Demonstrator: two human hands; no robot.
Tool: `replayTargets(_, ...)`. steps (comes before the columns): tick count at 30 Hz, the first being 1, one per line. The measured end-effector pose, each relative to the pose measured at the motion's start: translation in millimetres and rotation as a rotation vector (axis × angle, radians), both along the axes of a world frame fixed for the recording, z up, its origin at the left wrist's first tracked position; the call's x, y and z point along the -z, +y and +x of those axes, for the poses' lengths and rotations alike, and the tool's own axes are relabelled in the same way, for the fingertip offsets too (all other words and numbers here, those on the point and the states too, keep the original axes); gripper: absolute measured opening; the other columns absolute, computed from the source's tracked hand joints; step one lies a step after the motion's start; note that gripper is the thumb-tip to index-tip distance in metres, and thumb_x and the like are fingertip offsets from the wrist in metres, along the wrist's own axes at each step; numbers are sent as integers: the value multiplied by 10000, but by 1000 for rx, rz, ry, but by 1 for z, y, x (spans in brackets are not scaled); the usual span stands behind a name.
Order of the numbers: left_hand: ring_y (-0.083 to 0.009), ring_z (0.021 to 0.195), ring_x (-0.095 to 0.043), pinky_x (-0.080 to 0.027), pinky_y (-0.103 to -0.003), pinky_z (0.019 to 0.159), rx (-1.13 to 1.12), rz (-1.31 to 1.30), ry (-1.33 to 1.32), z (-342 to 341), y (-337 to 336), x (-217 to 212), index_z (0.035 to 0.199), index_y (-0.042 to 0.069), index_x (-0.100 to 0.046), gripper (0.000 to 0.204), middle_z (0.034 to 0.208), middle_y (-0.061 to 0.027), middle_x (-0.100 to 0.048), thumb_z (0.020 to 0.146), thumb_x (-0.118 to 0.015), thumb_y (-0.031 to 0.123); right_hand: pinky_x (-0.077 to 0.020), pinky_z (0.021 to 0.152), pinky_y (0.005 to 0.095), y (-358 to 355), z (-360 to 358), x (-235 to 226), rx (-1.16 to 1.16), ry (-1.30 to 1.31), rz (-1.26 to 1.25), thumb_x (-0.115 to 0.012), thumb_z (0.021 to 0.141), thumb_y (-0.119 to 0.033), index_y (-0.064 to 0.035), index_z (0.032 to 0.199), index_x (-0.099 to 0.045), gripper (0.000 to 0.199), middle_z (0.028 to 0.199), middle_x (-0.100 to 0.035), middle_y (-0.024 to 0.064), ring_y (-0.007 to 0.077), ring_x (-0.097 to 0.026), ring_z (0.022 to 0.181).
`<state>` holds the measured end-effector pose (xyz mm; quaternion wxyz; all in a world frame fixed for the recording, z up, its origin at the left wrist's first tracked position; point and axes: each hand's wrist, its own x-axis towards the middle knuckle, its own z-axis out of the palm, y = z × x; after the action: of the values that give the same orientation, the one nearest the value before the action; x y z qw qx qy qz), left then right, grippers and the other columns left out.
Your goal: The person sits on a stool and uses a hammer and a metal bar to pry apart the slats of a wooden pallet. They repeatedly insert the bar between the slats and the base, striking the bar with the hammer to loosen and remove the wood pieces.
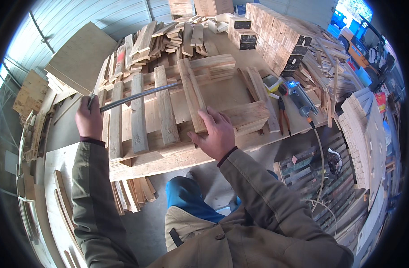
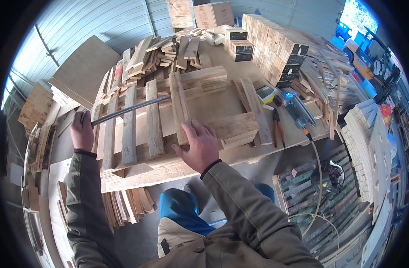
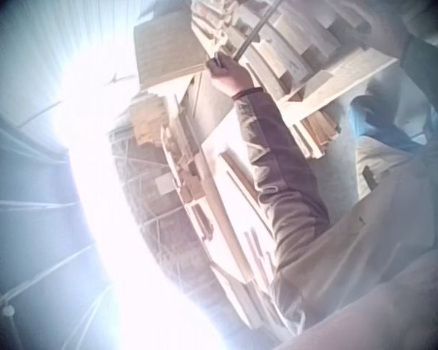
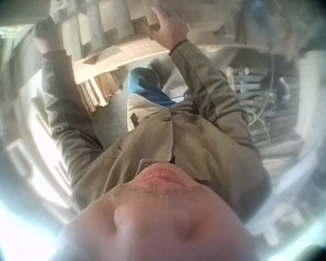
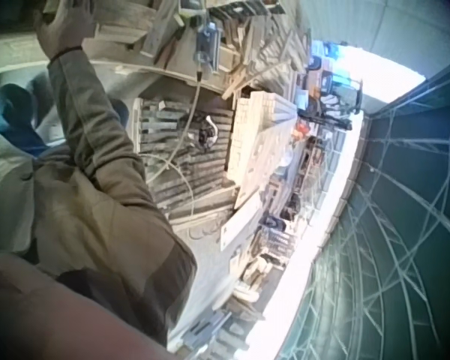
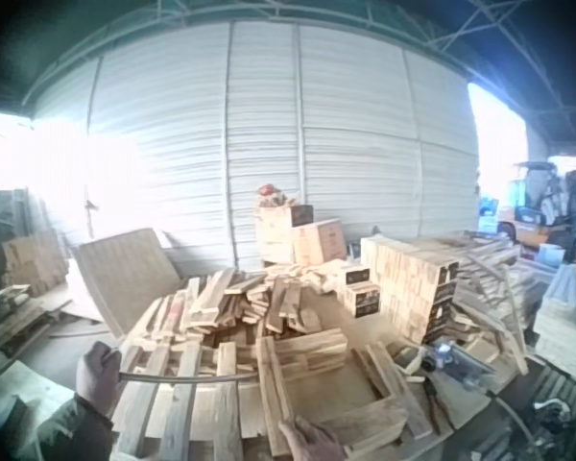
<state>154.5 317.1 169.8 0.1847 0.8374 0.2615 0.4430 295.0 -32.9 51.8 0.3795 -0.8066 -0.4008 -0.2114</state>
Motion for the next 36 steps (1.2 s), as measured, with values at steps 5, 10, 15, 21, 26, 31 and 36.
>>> replayTargets(5,-227,626,-551,-465,-392,622,-18,88,44,19,-2,-9,910,4,-633,265,710,-148,-598,1022,-650,244,-457,1081,525,1,1,2,-6,-12,-25,-829,818,-421,-43,1347,-627,681,1315,-649,259,414,-625,1210)
replayTargets(10,-226,645,-571,-482,-380,640,-4,130,29,28,2,-11,919,2,-632,253,746,-161,-626,1024,-652,232,-461,1086,517,2,1,3,1,-51,-31,-826,810,-390,-56,1347,-624,664,1316,-634,274,409,-643,1176)
replayTargets(15,-338,623,-620,-490,-412,616,-84,-16,35,27,20,18,905,22,-634,268,713,-180,-642,1015,-658,265,-471,1072,512,3,1,4,9,-77,-27,-834,798,-363,-65,1353,-625,664,1324,-628,267,402,-642,1172)
replayTargets(21,-208,608,-584,-484,-376,616,-38,-252,-57,21,27,42,882,-11,-637,302,678,-134,-630,1008,-670,261,-480,1046,512,7,0,4,21,-83,-21,-846,783,-332,-69,1373,-627,682,1339,-631,261,408,-632,1190)
replayTargets(26,-277,613,-603,-491,-394,625,-13,-162,-42,24,27,29,890,0,-631,291,696,-161,-636,1001,-675,266,-477,1040,516,7,-1,3,35,-104,-44,-832,791,-358,-69,1367,-635,674,1333,-636,257,406,-636,1174)
replayTargets(31,-324,623,-614,-494,-406,628,21,-32,-28,23,23,18,892,7,-620,281,700,-173,-630,1003,-673,259,-476,1059,522,7,0,5,35,-116,-73,-810,795,-395,-84,1373,-626,681,1342,-625,269,401,-643,1150)
replayTargets(36,-225,585,-592,-480,-378,584,23,-108,-53,22,20,32,886,-3,-622,274,662,-144,-614,1015,-659,235,-472,1062,526,7,1,5,30,-99,-56,-802,802,-401,-84,1379,-623,681,1339,-623,265,405,-644,1142)
